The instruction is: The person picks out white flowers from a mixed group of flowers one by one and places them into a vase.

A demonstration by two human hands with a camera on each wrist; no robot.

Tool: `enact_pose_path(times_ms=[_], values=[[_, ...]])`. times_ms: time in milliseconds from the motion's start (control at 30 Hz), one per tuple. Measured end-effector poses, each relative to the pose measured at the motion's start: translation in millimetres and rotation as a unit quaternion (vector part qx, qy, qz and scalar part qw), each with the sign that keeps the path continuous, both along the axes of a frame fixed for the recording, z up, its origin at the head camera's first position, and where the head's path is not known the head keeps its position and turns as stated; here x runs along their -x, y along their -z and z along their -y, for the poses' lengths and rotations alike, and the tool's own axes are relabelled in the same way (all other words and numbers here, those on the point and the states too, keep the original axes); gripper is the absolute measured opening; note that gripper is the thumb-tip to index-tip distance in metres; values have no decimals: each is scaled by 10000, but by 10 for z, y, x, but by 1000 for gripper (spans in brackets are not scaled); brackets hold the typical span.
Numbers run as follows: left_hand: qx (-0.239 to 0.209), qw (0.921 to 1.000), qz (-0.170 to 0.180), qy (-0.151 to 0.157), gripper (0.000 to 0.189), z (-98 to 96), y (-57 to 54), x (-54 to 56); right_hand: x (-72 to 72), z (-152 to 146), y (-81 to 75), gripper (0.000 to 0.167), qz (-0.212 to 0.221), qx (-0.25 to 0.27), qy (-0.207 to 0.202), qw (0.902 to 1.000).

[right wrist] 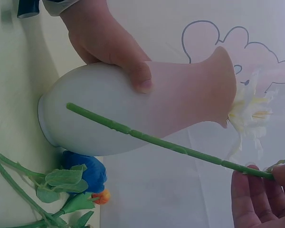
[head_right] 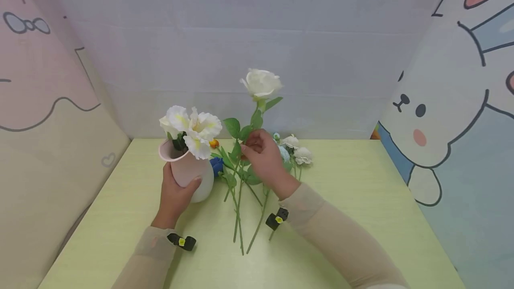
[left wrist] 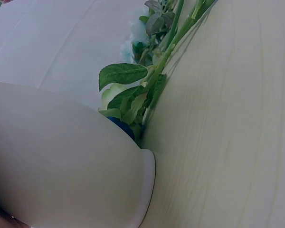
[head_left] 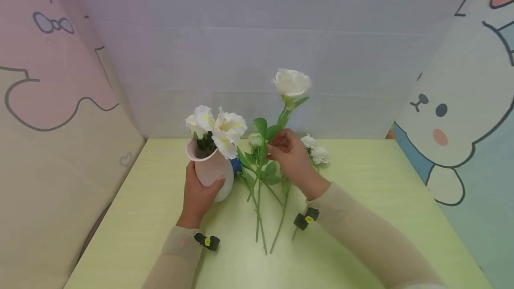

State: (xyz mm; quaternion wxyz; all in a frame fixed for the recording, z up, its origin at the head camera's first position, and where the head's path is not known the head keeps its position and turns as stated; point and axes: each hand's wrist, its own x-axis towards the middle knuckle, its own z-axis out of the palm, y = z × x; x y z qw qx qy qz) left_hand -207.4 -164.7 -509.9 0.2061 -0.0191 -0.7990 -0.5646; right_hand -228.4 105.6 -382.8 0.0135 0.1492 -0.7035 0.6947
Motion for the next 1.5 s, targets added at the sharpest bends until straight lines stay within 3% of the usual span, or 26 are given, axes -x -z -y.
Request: enact_pose_path(times_ms=[333,500,767,1033,1233,1500], values=[[29,10000,-1,4,97,-16,-2,9,-117,-67,-117,20,-100,125,-146,9998],[-3,10000,35,34,97,-35,-21,-6,-173,-65,-141,18,-179,516,-326,9980],[26,10000,23,40,96,-43,-28,-14,-224,-23,-177,21,-778,1314,-539,9868],[0,10000,-9,-7,96,-36,-27,-20,-247,-58,-217,28,-706,1789,-356,9807],[12,10000,-1,-43,96,-33,-16,-16,-195,-84,-251,40,-924,2156,-377,9714],[58,9999,9,-104,94,-5,-11,-15,-162,-73,-362,29,-1171,2380,-345,9636]])
